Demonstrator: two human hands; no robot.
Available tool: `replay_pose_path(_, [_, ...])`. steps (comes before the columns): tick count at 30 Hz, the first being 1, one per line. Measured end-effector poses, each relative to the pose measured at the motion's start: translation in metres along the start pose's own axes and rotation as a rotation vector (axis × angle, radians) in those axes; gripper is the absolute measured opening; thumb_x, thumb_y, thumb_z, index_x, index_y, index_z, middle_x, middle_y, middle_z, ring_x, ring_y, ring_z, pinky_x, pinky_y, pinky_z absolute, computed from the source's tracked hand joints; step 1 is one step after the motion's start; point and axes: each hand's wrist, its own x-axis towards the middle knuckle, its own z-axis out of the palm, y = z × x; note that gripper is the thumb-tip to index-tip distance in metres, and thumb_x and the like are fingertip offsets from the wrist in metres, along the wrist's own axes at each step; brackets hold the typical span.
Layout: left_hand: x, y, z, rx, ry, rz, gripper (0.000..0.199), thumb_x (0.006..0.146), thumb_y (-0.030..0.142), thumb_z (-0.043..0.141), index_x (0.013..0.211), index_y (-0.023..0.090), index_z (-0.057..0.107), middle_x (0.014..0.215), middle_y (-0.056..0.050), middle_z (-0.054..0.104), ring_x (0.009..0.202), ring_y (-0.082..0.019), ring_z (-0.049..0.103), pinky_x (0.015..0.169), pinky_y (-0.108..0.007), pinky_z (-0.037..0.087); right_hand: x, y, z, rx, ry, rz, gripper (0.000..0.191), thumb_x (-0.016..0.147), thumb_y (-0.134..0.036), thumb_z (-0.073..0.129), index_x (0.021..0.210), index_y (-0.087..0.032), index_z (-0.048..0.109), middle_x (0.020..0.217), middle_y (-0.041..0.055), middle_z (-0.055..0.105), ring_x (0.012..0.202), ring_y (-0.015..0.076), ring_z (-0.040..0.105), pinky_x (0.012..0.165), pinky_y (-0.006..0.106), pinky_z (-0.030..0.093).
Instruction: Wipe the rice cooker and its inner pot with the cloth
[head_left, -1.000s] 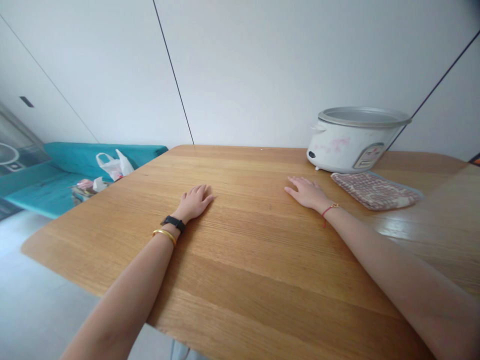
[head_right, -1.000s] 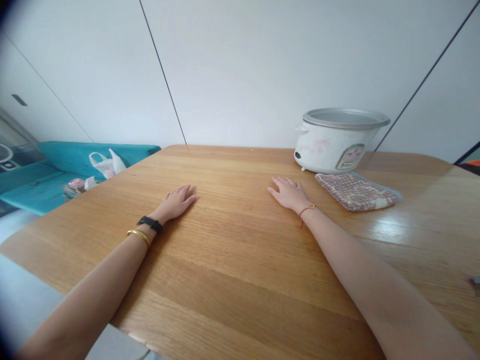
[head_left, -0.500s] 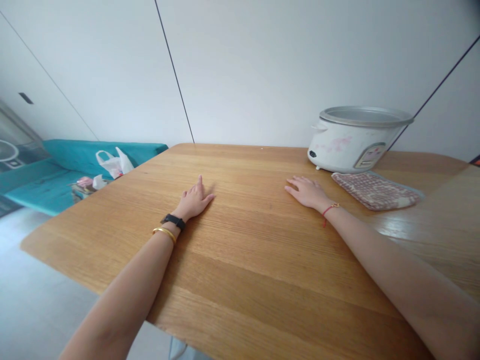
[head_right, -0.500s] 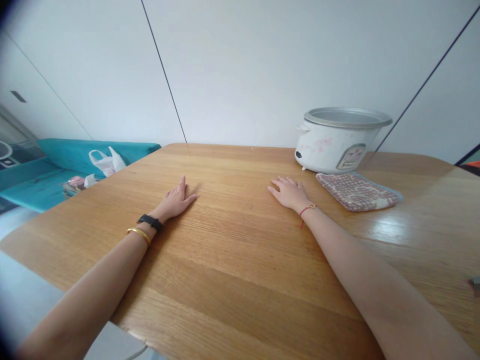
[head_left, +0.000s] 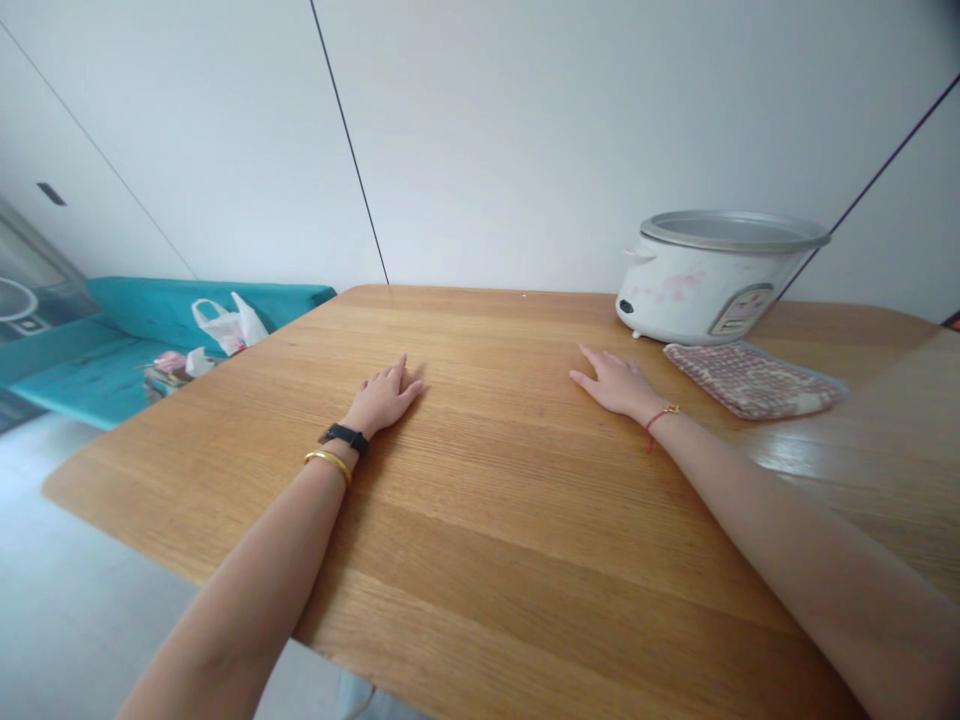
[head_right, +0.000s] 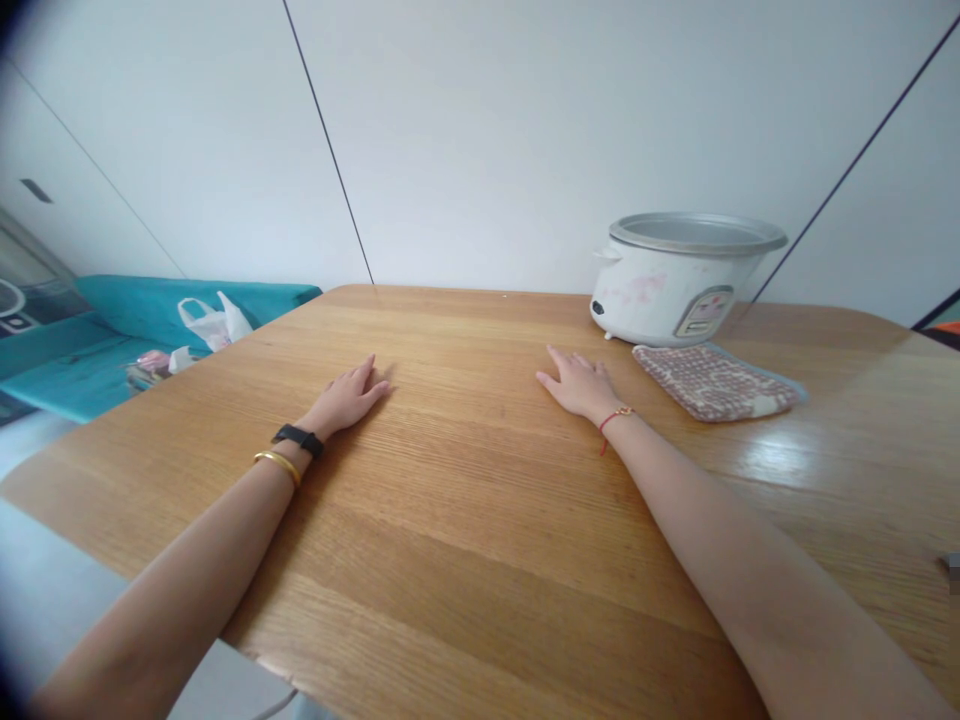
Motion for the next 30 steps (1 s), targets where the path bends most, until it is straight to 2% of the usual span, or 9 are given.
replay_pose_path(4, [0.0003,0.0001,0.0014,0.035,-0.016,0.017,0.068,0.102,0.059,0.037,0.156,0.019,0.047,0.163,-0.015,0.046,0.149,-0.035,0.043,0.122,-0.055,0.031,0.0001,0.0001,-0.0001,0.002,-0.014,-0.025,0.061,0.109,-0.053,0.036,0.161,-0.021,0.045,0.164,0.0121,0.037,0.152,0.0350,0.032,0.123,0.066,0.024])
replay_pose_path(6, [-0.0001,0.0008,0.0017,0.041,-0.020,0.009,0.067,0.102,0.059,0.036,0.154,0.019,0.049,0.164,-0.016,0.045,0.150,-0.034,0.042,0.122,-0.055,0.029,0.0005,0.0008,0.0006,0.008,-0.014,-0.031,0.061,0.109,-0.053,0.036,0.160,-0.022,0.046,0.165,0.0113,0.036,0.152,0.0349,0.032,0.123,0.066,0.023])
replay_pose_path(10, [0.0000,0.0007,0.0028,0.006,-0.014,-0.020,0.086,0.101,0.059,0.038,0.169,0.015,0.011,0.163,-0.021,0.044,0.152,-0.035,0.041,0.122,-0.057,0.029,0.0013,0.0019,0.0024,0.025,0.038,-0.005,0.074,0.107,-0.053,0.040,0.169,-0.016,0.025,0.161,0.0180,0.040,0.148,0.0354,0.039,0.122,0.063,0.029])
replay_pose_path(13, [0.0003,-0.0002,0.0039,-0.032,-0.015,-0.010,0.093,0.101,0.058,0.039,0.169,0.014,-0.006,0.161,-0.022,0.047,0.150,-0.036,0.043,0.121,-0.058,0.029,0.0016,0.0021,0.0026,0.013,0.025,-0.023,0.065,0.108,-0.053,0.039,0.165,-0.022,0.038,0.162,0.0132,0.040,0.149,0.0350,0.037,0.123,0.062,0.027])
replay_pose_path(15, [-0.0001,0.0001,0.0043,-0.024,-0.006,-0.020,0.092,0.101,0.058,0.039,0.169,0.014,-0.003,0.163,-0.022,0.044,0.151,-0.036,0.041,0.122,-0.058,0.028,0.0019,0.0018,0.0021,0.000,-0.007,-0.034,0.058,0.109,-0.054,0.036,0.158,-0.025,0.051,0.164,0.0090,0.038,0.151,0.0345,0.034,0.125,0.063,0.023])
replay_pose_path(17, [-0.0012,0.0013,0.0038,0.019,0.000,-0.043,0.084,0.101,0.059,0.038,0.169,0.016,0.015,0.168,-0.020,0.035,0.156,-0.037,0.031,0.124,-0.060,0.024,0.0021,0.0016,0.0014,-0.008,-0.034,-0.029,0.057,0.110,-0.053,0.034,0.154,-0.024,0.056,0.165,0.0081,0.035,0.152,0.0343,0.032,0.125,0.064,0.023])
replay_pose_path(21, [-0.0036,0.0036,0.0016,0.064,-0.041,-0.063,0.069,0.102,0.062,0.033,0.158,0.024,0.046,0.175,-0.013,0.021,0.163,-0.037,0.011,0.127,-0.065,0.013,0.0013,0.0028,-0.0005,0.000,-0.003,-0.021,0.068,0.107,-0.058,0.040,0.164,-0.022,0.040,0.169,0.0094,0.026,0.155,0.0349,0.026,0.124,0.067,0.023])
replay_pose_path(24, [-0.0023,0.0019,0.0020,0.041,-0.060,-0.049,0.073,0.102,0.061,0.032,0.164,0.021,0.036,0.174,-0.015,0.025,0.162,-0.035,0.017,0.127,-0.064,0.016,-0.0015,0.0053,-0.0018,0.020,-0.007,-0.053,0.084,0.103,-0.066,0.044,0.171,-0.021,0.022,0.169,0.0102,0.025,0.155,0.0336,0.027,0.125,0.064,0.023])
replay_pose_path(30, [0.0005,-0.0006,0.0033,0.038,-0.051,-0.021,0.080,0.102,0.062,0.033,0.168,0.018,0.022,0.170,-0.019,0.034,0.157,-0.036,0.031,0.124,-0.063,0.023,-0.0054,0.0063,-0.0016,-0.044,-0.070,-0.041,0.079,0.104,-0.067,0.037,0.169,-0.024,0.028,0.170,0.0077,0.025,0.156,0.0332,0.024,0.126,0.064,0.020])
